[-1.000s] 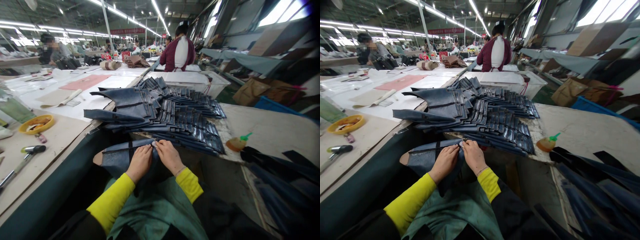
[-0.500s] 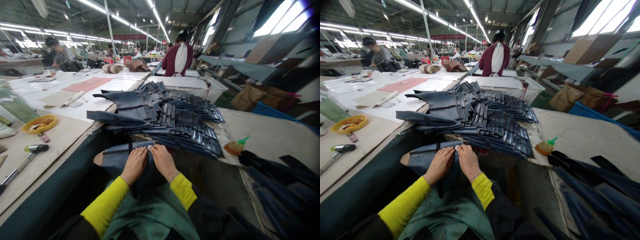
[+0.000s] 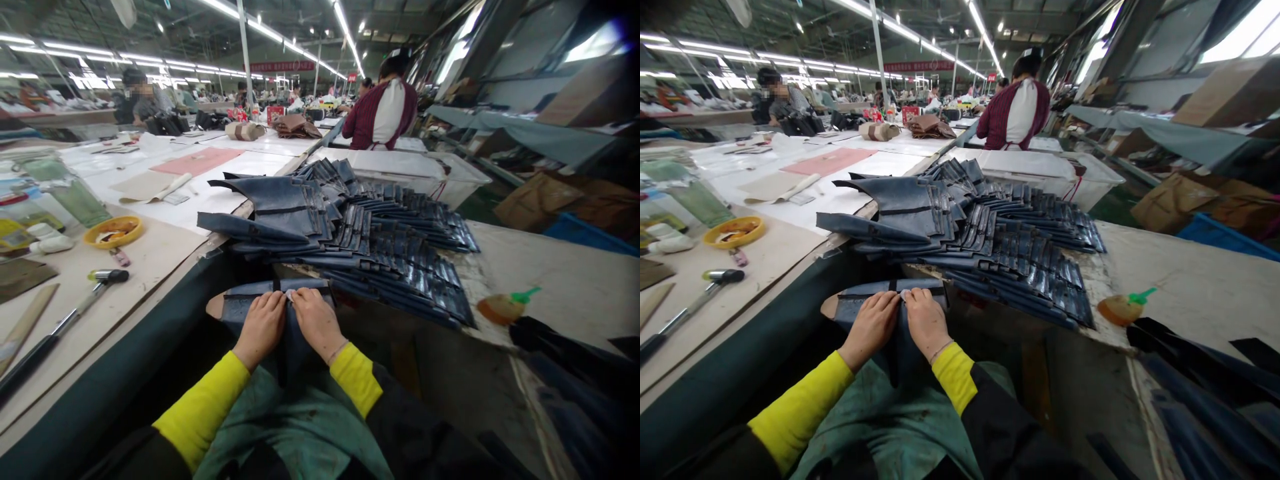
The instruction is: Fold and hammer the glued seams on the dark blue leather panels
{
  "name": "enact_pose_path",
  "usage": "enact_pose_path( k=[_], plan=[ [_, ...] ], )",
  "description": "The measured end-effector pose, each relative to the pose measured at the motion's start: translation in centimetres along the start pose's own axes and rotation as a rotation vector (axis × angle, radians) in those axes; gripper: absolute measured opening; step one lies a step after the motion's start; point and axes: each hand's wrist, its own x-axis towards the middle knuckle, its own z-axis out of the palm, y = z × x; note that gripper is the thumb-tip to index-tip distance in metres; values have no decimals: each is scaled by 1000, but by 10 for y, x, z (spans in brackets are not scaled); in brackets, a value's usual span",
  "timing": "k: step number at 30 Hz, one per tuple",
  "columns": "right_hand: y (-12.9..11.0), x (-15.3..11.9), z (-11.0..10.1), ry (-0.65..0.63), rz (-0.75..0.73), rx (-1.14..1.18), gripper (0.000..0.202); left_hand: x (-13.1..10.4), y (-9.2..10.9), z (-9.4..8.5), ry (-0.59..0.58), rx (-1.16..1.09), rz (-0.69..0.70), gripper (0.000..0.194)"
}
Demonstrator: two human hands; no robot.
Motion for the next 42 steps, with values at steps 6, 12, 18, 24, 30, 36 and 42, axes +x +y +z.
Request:
enact_pose_path(
  k=[6, 12, 18, 24, 30, 36, 42],
  plan=[
    [3, 5, 0, -37, -24, 75, 30, -18, -14, 2, 42, 18, -116, 41],
    [11, 2, -3, -38, -80, 140, 29, -26, -12, 2, 66, 19, -132, 42],
    [17, 10, -9, -116, -132, 159, 27, -28, -10, 0, 68, 12, -138, 41],
    [23, 33, -20, -300, -228, 99, 28, -11, -5, -15, 42, 6, -237, 25],
    [24, 39, -24, -334, -270, 95, 28, 8, -4, -22, -21, -14, -180, 15],
    [21, 34, -19, -302, -228, 103, 30, 0, -13, -6, -2, -146, -76, 24],
    [1, 31, -17, -269, -121, -8, 31, -3, -18, 1, -22, -162, -62, 27]
  ],
)
